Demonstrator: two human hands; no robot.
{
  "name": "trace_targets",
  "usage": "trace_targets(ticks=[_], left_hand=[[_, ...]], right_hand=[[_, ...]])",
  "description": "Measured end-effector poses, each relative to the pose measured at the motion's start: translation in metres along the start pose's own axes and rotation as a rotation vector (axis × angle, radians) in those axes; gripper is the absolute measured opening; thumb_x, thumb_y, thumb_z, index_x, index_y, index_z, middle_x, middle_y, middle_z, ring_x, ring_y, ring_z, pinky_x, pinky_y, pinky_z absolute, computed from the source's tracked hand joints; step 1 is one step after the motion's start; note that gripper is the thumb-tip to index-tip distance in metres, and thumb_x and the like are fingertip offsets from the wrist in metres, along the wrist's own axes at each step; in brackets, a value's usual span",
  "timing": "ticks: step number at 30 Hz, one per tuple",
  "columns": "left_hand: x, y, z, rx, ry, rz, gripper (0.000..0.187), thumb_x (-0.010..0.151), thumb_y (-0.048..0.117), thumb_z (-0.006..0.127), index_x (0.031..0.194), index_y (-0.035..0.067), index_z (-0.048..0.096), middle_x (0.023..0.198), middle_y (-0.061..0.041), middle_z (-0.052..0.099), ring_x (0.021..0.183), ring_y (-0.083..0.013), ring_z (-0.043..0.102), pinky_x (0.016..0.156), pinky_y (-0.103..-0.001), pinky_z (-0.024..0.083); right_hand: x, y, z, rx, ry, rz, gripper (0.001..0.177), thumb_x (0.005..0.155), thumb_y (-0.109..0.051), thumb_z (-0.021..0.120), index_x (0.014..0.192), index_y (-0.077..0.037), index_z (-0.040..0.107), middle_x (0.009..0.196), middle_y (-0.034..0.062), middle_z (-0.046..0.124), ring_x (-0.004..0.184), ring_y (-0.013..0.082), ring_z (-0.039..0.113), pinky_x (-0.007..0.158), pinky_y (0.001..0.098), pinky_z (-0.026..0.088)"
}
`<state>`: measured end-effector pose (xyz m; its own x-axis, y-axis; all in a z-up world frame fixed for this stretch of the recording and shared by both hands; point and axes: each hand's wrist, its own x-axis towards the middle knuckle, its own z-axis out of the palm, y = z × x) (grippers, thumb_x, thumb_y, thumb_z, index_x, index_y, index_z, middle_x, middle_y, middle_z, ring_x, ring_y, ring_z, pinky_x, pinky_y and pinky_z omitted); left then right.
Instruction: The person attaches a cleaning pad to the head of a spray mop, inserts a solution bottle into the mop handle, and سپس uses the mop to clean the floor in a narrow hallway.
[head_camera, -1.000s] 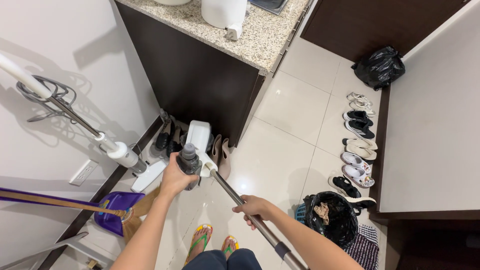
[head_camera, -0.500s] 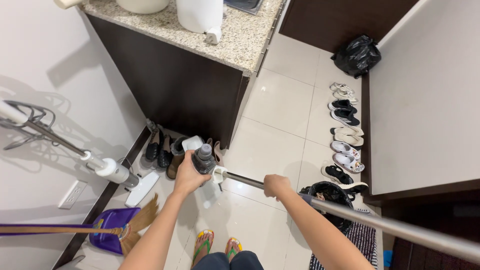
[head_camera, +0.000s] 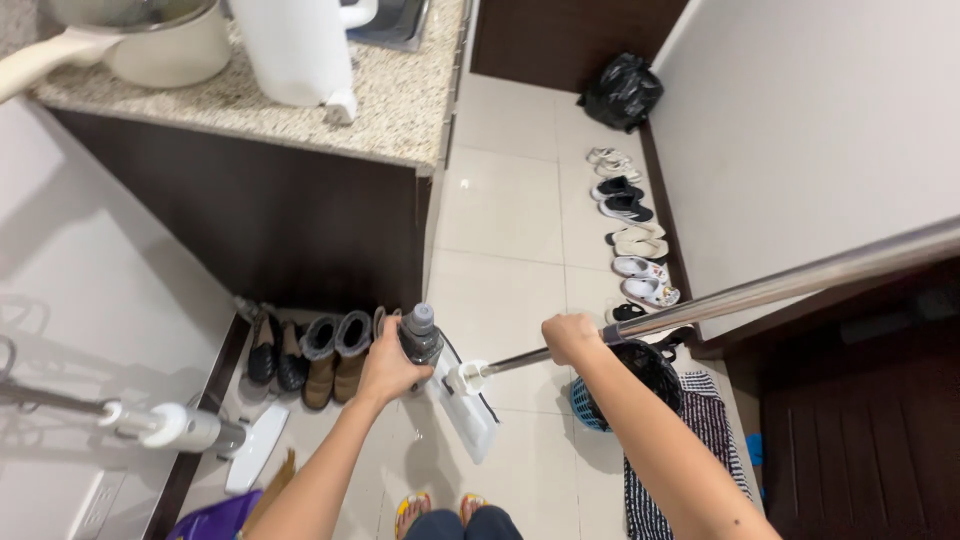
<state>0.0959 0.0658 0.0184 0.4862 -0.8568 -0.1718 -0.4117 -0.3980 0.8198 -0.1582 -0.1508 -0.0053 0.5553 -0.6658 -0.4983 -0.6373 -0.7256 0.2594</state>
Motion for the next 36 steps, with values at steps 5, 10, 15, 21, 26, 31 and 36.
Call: trace_targets(ticks=[5,10,15,21,26,31,36], left_hand=[[0.024,0.028,0.007,0.049,-0.105,-0.005,0.085,0.058,0.012,0.088,0.130,0.008,0.044,0.116,-0.018,0.071,0.113,-0.0328,0.069,0.099,-0.039,0.053],[0.052,0.043,0.031,0.036,-0.134,0.107,0.081,0.058,0.013,0.087,0.127,0.006,0.046,0.114,-0.020,0.071,0.111,-0.0350,0.069,0.097,-0.040,0.054],[0.086,0.066,0.064,0.064,-0.149,0.185,0.082,0.056,0.014,0.090,0.125,0.008,0.045,0.113,-0.021,0.070,0.110,-0.0379,0.068,0.095,-0.042,0.054],[0.135,0.096,0.112,0.090,-0.175,0.175,0.082,0.056,0.014,0.089,0.125,0.008,0.045,0.115,-0.019,0.070,0.110,-0.0372,0.068,0.095,-0.042,0.054],[0.171,0.128,0.162,0.094,-0.181,0.133,0.084,0.054,0.014,0.091,0.125,0.008,0.044,0.115,-0.019,0.070,0.112,-0.0363,0.067,0.098,-0.041,0.053],[0.217,0.178,0.203,0.074,-0.127,0.154,0.082,0.057,0.012,0.089,0.126,0.006,0.046,0.122,-0.018,0.063,0.114,-0.0373,0.065,0.097,-0.041,0.053],[0.247,0.206,0.223,-0.014,-0.034,0.243,0.082,0.055,0.008,0.088,0.126,0.004,0.048,0.126,-0.016,0.051,0.112,-0.0371,0.062,0.095,-0.041,0.054]], right_hand=[[0.014,0.022,0.014,-0.060,0.092,0.049,0.012,0.081,-0.006,0.072,0.091,-0.010,0.077,0.097,0.0093,0.077,0.092,0.0284,0.076,0.073,0.0386,0.058],[0.016,0.045,0.013,-0.017,0.023,0.180,0.011,0.084,-0.010,0.071,0.091,-0.014,0.077,0.095,0.0064,0.076,0.092,0.0253,0.075,0.071,0.0388,0.057],[0.017,0.069,0.026,-0.137,0.187,0.095,0.012,0.086,-0.011,0.068,0.086,-0.015,0.079,0.089,0.0066,0.077,0.086,0.0259,0.076,0.067,0.0391,0.057],[0.044,0.135,0.031,-0.129,0.101,0.154,0.013,0.086,-0.012,0.068,0.089,-0.017,0.079,0.092,0.0043,0.077,0.088,0.0238,0.076,0.068,0.0382,0.057],[0.069,0.216,0.042,-0.096,0.077,0.146,0.014,0.088,-0.013,0.066,0.091,-0.016,0.079,0.095,0.0053,0.078,0.090,0.0234,0.076,0.072,0.0379,0.057],[0.107,0.278,0.054,-0.106,0.109,0.100,0.014,0.086,-0.013,0.067,0.092,-0.016,0.078,0.094,0.0044,0.078,0.090,0.0230,0.076,0.074,0.0384,0.057],[0.135,0.324,0.065,-0.095,0.172,0.095,0.011,0.086,-0.013,0.068,0.090,-0.015,0.078,0.097,0.0069,0.077,0.091,0.0256,0.076,0.075,0.0393,0.058]])
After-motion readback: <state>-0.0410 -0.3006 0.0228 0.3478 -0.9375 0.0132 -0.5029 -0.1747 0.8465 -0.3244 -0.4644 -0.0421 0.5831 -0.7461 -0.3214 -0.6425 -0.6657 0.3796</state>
